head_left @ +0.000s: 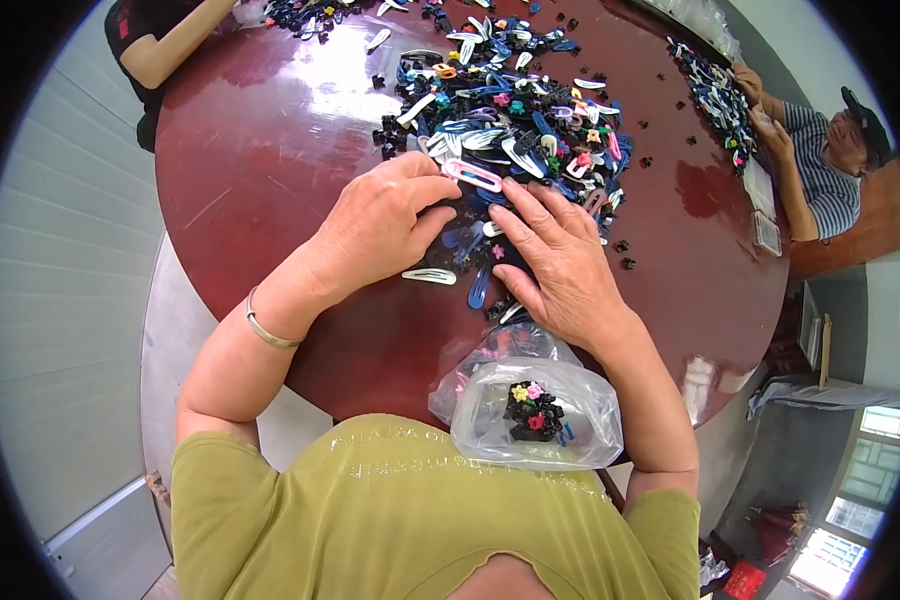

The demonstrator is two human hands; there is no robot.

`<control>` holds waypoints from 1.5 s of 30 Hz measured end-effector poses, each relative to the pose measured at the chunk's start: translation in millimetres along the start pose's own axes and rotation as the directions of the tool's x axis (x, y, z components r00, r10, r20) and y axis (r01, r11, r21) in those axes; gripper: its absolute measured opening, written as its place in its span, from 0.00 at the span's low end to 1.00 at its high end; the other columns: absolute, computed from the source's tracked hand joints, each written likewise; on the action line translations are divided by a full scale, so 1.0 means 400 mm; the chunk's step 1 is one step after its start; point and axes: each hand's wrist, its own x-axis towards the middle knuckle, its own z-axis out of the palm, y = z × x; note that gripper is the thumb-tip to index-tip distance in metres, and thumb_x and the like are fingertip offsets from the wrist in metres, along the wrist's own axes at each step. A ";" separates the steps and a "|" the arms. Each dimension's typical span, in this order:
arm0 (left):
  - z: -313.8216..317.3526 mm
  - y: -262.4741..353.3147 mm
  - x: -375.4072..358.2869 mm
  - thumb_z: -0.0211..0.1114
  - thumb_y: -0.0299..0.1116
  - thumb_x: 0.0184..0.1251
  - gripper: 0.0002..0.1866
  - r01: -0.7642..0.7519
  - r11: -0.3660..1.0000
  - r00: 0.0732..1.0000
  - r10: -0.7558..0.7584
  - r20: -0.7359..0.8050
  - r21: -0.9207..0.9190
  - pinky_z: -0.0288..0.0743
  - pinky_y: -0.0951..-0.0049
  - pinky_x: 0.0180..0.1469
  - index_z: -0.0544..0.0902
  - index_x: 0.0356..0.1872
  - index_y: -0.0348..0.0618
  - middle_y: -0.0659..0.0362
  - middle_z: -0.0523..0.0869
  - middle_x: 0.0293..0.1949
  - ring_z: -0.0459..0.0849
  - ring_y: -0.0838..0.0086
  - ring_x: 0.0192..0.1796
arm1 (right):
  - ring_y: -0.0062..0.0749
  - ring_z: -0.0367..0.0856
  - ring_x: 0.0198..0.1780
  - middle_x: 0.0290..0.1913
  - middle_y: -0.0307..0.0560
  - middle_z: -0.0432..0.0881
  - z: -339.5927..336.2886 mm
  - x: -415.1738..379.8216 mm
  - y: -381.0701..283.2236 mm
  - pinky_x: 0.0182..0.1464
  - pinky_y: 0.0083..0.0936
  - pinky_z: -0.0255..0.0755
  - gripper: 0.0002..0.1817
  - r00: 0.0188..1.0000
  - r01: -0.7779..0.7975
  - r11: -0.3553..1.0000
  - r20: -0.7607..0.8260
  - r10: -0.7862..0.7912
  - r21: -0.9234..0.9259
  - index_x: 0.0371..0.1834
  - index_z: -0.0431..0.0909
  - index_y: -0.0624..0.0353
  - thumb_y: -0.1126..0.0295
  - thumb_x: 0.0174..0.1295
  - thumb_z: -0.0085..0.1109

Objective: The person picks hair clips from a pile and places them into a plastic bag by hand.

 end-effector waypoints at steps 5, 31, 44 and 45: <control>-0.004 -0.003 -0.002 0.70 0.22 0.57 0.09 -0.011 1.000 1.000 0.011 0.005 -0.028 0.79 0.65 0.42 0.85 0.40 0.37 0.52 0.84 0.38 0.85 0.58 0.39 | 0.48 0.68 0.68 0.69 0.50 0.72 -0.026 -0.017 -0.007 0.67 0.43 0.63 0.28 0.999 0.020 0.999 0.040 -0.019 -0.034 0.60 0.78 0.59 0.62 0.56 0.68; -0.049 0.023 -0.009 0.69 0.28 0.52 0.05 -0.089 0.995 0.945 0.071 0.320 0.041 0.78 0.63 0.33 0.85 0.31 0.43 0.54 0.85 0.27 0.85 0.58 0.31 | 0.40 0.79 0.45 0.42 0.42 0.82 -0.018 -0.006 -0.012 0.48 0.35 0.70 0.10 0.983 0.033 0.953 -0.183 0.024 0.302 0.34 0.86 0.57 0.75 0.46 0.73; -0.021 0.029 0.006 0.69 0.23 0.62 0.05 0.162 0.899 0.976 -0.085 0.201 -0.408 0.78 0.76 0.33 0.84 0.38 0.36 0.58 0.87 0.29 0.84 0.77 0.29 | 0.38 0.77 0.41 0.35 0.41 0.79 0.022 0.005 -0.033 0.44 0.35 0.69 0.07 0.981 0.045 0.978 -0.192 -0.005 0.203 0.29 0.84 0.57 0.72 0.47 0.73; -0.023 0.031 0.007 0.68 0.21 0.62 0.05 0.226 0.854 0.963 -0.126 0.237 -0.468 0.78 0.77 0.33 0.84 0.38 0.35 0.59 0.87 0.29 0.84 0.80 0.30 | 0.38 0.77 0.41 0.34 0.41 0.79 0.024 0.004 -0.032 0.44 0.35 0.69 0.07 0.983 0.031 0.977 -0.185 0.009 0.213 0.29 0.84 0.56 0.71 0.47 0.73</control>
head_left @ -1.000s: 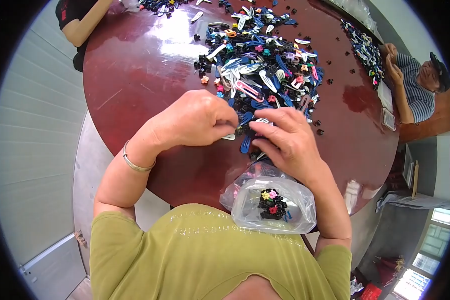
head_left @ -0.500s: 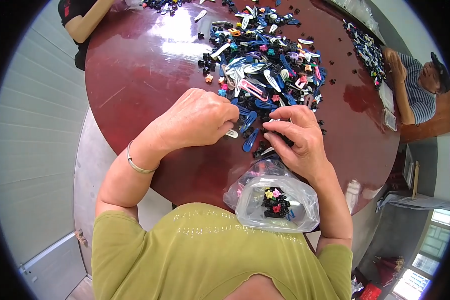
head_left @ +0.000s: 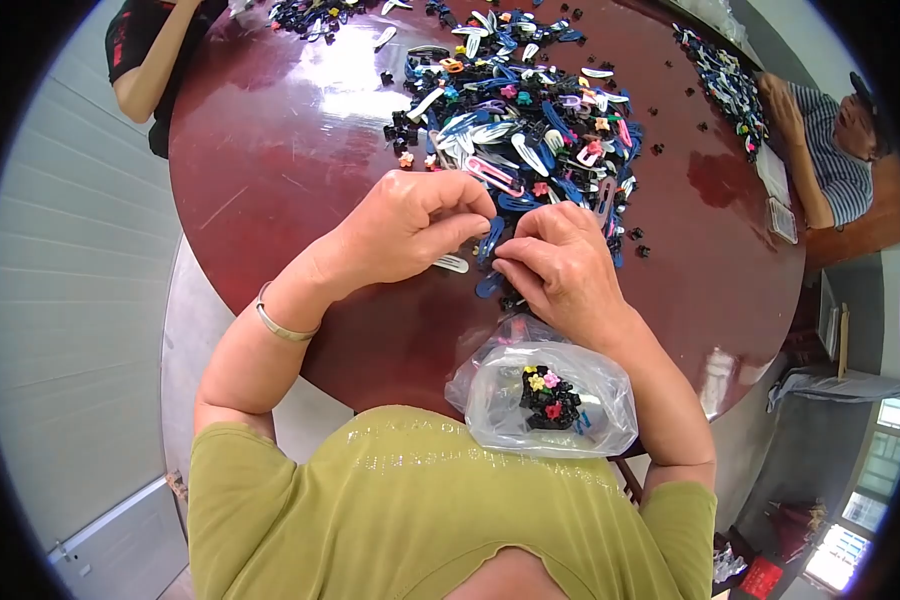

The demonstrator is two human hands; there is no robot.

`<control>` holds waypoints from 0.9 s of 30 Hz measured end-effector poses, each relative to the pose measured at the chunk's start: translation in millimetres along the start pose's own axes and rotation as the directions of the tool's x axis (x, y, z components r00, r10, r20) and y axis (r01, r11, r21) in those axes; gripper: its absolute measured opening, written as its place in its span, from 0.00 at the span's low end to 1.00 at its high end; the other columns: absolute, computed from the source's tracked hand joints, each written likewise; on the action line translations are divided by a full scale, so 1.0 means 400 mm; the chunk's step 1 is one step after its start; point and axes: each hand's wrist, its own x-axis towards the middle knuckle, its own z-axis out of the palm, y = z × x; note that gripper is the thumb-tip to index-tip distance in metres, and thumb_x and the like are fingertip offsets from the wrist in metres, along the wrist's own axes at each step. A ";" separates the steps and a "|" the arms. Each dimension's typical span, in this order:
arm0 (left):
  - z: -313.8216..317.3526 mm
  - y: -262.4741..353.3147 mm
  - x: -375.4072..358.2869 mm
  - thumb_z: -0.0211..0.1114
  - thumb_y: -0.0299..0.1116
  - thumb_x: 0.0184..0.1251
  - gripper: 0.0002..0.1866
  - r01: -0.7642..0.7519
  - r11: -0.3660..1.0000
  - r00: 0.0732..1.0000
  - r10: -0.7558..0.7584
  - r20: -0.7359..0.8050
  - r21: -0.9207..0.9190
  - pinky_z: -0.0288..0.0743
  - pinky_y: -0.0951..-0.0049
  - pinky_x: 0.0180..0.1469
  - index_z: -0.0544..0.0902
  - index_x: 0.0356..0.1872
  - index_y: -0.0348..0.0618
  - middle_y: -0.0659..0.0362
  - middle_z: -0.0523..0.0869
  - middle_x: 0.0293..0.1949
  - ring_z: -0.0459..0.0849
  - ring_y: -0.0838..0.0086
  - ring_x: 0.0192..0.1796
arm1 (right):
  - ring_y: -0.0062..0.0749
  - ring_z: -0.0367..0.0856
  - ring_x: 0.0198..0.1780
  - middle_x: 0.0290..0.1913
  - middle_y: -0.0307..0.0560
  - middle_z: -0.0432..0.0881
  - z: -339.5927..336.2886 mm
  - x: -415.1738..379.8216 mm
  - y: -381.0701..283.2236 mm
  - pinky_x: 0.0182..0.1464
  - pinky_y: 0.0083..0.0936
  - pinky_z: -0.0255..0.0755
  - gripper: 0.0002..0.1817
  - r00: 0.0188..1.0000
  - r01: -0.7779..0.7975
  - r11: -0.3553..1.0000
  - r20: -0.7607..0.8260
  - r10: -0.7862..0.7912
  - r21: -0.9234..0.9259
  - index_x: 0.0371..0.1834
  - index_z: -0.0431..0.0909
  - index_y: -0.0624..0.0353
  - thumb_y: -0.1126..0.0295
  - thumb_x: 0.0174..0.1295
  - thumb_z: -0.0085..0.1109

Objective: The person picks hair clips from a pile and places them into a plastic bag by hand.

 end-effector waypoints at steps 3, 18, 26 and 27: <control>-0.002 0.039 -0.006 0.68 0.19 0.62 0.06 -0.023 0.995 0.997 0.030 0.071 -0.093 0.78 0.80 0.36 0.84 0.40 0.34 0.61 0.87 0.32 0.84 0.83 0.34 | 0.39 0.77 0.41 0.34 0.41 0.78 0.000 -0.002 0.001 0.44 0.36 0.69 0.06 0.999 -0.034 0.999 0.003 0.034 0.018 0.27 0.84 0.56 0.71 0.48 0.72; 0.018 0.097 -0.025 0.74 0.21 0.54 0.07 -0.261 0.959 0.956 0.273 0.108 -0.112 0.82 0.75 0.36 0.86 0.34 0.36 0.54 0.89 0.32 0.89 0.71 0.33 | 0.24 0.82 0.36 0.32 0.41 0.85 -0.090 -0.006 0.011 0.38 0.20 0.74 0.04 0.851 -0.397 0.724 -0.069 0.521 0.564 0.32 0.83 0.61 0.79 0.54 0.69; 0.020 0.140 -0.036 0.76 0.23 0.52 0.08 -0.266 0.948 0.945 0.293 0.149 -0.172 0.77 0.74 0.30 0.85 0.32 0.41 0.56 0.89 0.33 0.86 0.70 0.32 | 0.38 0.84 0.39 0.39 0.45 0.83 -0.051 -0.017 0.038 0.38 0.30 0.79 0.09 0.966 -0.200 0.951 -0.116 0.232 0.235 0.37 0.82 0.60 0.81 0.53 0.66; 0.026 0.151 -0.039 0.77 0.23 0.52 0.08 -0.307 0.928 0.926 0.343 0.160 -0.212 0.76 0.74 0.29 0.85 0.31 0.42 0.56 0.89 0.33 0.86 0.70 0.31 | 0.39 0.84 0.39 0.38 0.45 0.83 -0.052 -0.018 0.037 0.39 0.31 0.79 0.09 0.965 -0.211 0.953 -0.111 0.240 0.219 0.37 0.82 0.59 0.81 0.53 0.66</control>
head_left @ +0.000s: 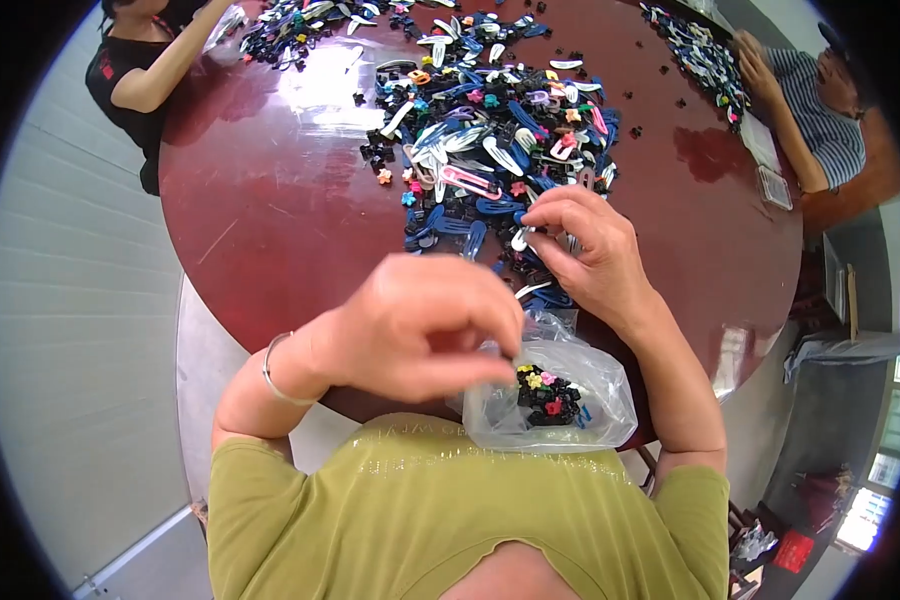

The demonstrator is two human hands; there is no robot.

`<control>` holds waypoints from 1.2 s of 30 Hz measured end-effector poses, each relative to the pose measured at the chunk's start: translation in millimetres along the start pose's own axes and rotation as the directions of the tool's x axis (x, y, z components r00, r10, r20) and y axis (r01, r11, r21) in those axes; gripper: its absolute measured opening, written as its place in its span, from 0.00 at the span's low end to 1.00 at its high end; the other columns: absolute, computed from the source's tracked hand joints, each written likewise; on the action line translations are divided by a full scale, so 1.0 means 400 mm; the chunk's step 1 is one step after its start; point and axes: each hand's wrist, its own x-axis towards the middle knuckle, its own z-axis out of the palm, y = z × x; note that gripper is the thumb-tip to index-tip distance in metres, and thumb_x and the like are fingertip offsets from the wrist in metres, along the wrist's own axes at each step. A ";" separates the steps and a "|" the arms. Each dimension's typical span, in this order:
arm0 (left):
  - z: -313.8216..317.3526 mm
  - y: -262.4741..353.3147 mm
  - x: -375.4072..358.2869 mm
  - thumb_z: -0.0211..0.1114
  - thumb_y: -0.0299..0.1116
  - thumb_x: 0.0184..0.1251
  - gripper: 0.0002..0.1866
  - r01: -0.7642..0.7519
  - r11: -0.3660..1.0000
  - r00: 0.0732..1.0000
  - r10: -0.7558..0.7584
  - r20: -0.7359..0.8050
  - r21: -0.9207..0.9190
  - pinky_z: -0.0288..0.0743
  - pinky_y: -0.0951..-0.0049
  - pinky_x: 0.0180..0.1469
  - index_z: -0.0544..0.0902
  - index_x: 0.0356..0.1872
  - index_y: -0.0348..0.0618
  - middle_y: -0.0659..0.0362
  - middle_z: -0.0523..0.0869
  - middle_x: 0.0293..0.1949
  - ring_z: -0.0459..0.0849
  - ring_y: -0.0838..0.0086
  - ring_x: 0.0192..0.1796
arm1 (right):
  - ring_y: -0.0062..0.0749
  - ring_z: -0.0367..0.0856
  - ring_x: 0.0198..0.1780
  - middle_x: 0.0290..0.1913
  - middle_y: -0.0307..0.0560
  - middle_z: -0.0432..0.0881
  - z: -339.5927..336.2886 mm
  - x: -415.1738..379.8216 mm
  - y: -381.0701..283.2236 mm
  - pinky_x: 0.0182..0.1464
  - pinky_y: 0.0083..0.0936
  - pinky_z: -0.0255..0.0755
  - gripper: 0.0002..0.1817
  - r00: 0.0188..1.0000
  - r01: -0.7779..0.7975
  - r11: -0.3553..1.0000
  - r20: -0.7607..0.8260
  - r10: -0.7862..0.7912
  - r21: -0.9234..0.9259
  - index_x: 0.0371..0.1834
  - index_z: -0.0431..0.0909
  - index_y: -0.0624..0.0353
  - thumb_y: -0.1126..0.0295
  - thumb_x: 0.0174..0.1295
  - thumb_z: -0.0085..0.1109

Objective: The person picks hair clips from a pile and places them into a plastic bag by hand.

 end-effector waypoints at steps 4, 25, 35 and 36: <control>0.043 -0.006 -0.001 0.77 0.31 0.50 0.10 -0.443 0.805 0.896 0.378 0.235 0.395 0.69 0.74 0.27 0.84 0.31 0.47 0.61 0.86 0.34 0.79 0.74 0.26 | 0.40 0.84 0.39 0.39 0.44 0.83 0.002 0.000 0.011 0.40 0.31 0.78 0.07 1.000 0.017 1.000 -0.014 -0.017 -0.019 0.35 0.83 0.59 0.79 0.53 0.67; -0.009 -0.095 -0.015 0.73 0.24 0.50 0.10 0.198 0.761 0.978 -0.198 -0.070 0.618 0.79 0.64 0.40 0.86 0.36 0.42 0.55 0.84 0.36 0.84 0.58 0.38 | 0.43 0.74 0.43 0.35 0.44 0.75 0.023 0.000 -0.030 0.45 0.37 0.68 0.05 0.976 0.196 0.966 0.125 -0.176 -0.170 0.26 0.81 0.59 0.76 0.46 0.67; 0.003 -0.130 -0.022 0.74 0.26 0.49 0.13 0.112 0.725 0.993 -0.100 -0.058 0.680 0.78 0.62 0.46 0.85 0.38 0.41 0.56 0.84 0.38 0.84 0.60 0.43 | 0.25 0.81 0.31 0.32 0.43 0.83 -0.041 0.001 -0.035 0.34 0.20 0.73 0.03 0.985 -0.170 0.961 0.044 0.165 0.219 0.33 0.83 0.62 0.79 0.56 0.65; 0.005 -0.132 -0.019 0.74 0.27 0.50 0.13 0.122 0.736 0.992 -0.083 -0.090 0.666 0.78 0.62 0.47 0.85 0.39 0.41 0.55 0.84 0.39 0.84 0.60 0.44 | 0.23 0.80 0.31 0.32 0.42 0.83 -0.056 -0.001 -0.040 0.34 0.19 0.73 0.04 0.974 -0.226 0.930 0.059 0.218 0.290 0.33 0.83 0.62 0.80 0.55 0.66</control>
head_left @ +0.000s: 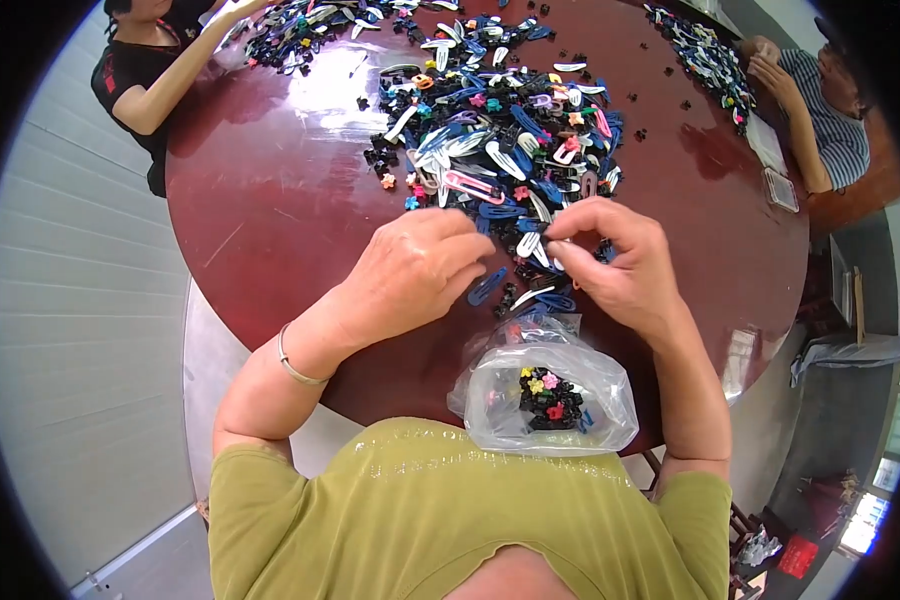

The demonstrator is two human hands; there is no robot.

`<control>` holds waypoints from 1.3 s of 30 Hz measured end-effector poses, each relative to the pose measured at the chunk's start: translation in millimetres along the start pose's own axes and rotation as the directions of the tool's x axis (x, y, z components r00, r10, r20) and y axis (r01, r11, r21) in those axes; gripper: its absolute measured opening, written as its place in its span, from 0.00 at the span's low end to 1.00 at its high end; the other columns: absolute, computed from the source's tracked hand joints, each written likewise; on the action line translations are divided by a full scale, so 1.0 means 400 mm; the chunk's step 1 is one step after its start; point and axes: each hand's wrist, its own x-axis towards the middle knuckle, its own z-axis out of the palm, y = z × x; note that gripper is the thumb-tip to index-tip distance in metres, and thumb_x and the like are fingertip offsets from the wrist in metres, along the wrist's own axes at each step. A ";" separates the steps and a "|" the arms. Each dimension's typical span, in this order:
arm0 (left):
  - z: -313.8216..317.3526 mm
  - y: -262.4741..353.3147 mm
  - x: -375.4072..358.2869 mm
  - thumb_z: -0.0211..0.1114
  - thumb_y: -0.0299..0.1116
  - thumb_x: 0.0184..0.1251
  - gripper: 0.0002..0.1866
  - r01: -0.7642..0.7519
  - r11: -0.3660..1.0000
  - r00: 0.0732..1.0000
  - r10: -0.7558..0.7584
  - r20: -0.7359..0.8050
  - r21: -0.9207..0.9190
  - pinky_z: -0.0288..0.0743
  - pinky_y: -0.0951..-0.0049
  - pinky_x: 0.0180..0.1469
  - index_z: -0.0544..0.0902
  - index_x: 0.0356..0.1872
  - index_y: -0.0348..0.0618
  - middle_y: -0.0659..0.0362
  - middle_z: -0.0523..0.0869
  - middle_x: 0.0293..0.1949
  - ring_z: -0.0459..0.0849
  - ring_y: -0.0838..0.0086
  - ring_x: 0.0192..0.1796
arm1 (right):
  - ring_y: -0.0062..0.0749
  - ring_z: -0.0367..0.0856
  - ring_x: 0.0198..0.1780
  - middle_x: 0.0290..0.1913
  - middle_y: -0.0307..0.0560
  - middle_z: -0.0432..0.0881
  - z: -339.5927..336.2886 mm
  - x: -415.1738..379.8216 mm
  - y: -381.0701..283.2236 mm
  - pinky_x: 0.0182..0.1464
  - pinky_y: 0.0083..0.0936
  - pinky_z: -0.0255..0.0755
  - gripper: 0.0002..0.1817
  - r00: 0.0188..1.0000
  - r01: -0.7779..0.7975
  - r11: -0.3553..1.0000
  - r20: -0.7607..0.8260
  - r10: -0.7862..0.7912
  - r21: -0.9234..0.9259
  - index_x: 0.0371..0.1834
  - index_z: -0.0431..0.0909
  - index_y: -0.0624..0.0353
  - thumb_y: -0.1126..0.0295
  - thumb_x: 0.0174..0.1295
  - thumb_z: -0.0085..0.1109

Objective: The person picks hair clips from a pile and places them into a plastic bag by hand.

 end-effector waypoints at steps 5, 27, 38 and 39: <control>0.005 -0.004 0.019 0.76 0.31 0.51 0.21 0.020 0.998 0.992 -0.012 -0.127 0.066 0.77 0.61 0.54 0.83 0.48 0.41 0.50 0.82 0.52 0.82 0.55 0.52 | 0.19 0.81 0.30 0.32 0.41 0.85 -0.071 -0.029 -0.107 0.31 0.17 0.72 0.09 0.993 0.052 0.977 0.089 -0.072 0.207 0.32 0.84 0.62 0.81 0.48 0.73; 0.072 0.010 0.083 0.70 0.34 0.59 0.23 -0.199 0.949 0.968 0.150 0.204 0.246 0.60 0.51 0.72 0.81 0.57 0.42 0.45 0.71 0.68 0.67 0.53 0.73 | 0.41 0.83 0.36 0.34 0.42 0.80 -0.039 -0.012 0.034 0.36 0.37 0.77 0.03 0.978 0.193 0.796 0.181 -0.107 -0.574 0.33 0.85 0.53 0.71 0.56 0.66; 0.049 -0.029 0.065 0.70 0.34 0.59 0.22 -0.224 0.959 0.963 0.190 0.190 0.175 0.61 0.54 0.73 0.82 0.56 0.40 0.48 0.74 0.67 0.69 0.57 0.72 | 0.42 0.83 0.37 0.34 0.42 0.79 -0.016 -0.003 0.033 0.38 0.37 0.77 0.04 0.976 0.212 0.748 0.172 -0.132 -0.629 0.30 0.83 0.54 0.70 0.53 0.69; 0.048 -0.032 0.065 0.70 0.34 0.58 0.22 -0.235 0.957 0.961 0.202 0.187 0.172 0.61 0.54 0.73 0.83 0.55 0.40 0.48 0.74 0.67 0.69 0.58 0.72 | 0.39 0.83 0.35 0.34 0.42 0.80 -0.016 -0.005 0.031 0.36 0.34 0.77 0.04 0.980 0.192 0.767 0.157 -0.120 -0.613 0.30 0.83 0.54 0.71 0.53 0.69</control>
